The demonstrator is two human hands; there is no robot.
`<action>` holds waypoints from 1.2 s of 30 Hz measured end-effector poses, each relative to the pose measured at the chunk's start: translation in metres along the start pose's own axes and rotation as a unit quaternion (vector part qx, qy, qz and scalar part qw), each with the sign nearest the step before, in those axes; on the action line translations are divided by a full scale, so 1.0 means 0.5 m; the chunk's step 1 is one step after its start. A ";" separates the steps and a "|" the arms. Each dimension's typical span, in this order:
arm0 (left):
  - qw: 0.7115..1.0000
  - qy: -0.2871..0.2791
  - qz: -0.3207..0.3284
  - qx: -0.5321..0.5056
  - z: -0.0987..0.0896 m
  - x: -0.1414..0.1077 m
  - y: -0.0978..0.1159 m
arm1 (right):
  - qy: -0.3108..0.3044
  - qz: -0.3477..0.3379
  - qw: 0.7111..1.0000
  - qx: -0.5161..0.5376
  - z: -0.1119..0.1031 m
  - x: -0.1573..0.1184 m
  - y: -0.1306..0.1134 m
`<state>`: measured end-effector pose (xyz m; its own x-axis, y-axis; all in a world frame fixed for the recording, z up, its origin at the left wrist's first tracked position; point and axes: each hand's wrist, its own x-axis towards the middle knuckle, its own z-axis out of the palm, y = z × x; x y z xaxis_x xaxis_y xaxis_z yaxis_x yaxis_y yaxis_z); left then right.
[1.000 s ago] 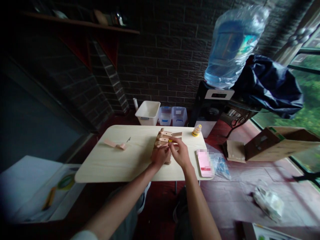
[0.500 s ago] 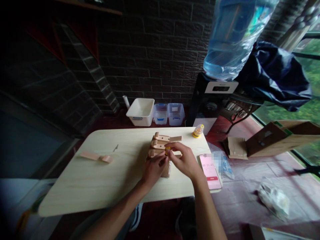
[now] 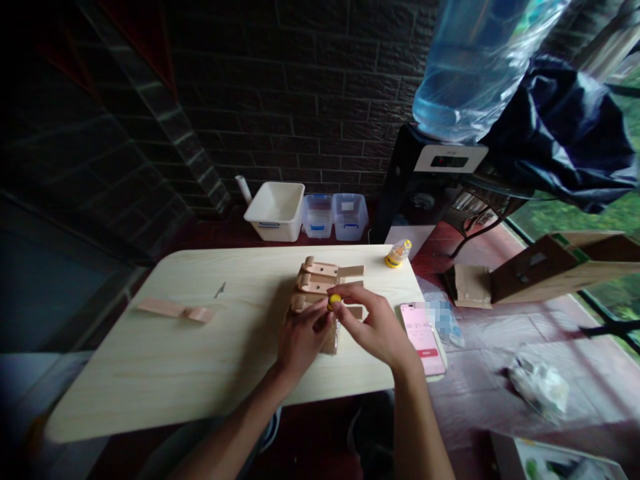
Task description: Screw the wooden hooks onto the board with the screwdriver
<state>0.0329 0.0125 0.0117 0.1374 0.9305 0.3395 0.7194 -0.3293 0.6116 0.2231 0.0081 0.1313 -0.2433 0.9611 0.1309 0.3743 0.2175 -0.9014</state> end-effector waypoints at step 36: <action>0.995 0.073 0.062 0.003 0.007 0.001 -0.004 | 0.007 -0.044 0.991 -0.128 -0.006 0.001 -0.033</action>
<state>0.0340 0.0141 0.0081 0.1245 0.8497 0.5123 0.7077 -0.4380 0.5544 0.2195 0.0055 0.1476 -0.2725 0.9386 0.2114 0.5678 0.3343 -0.7522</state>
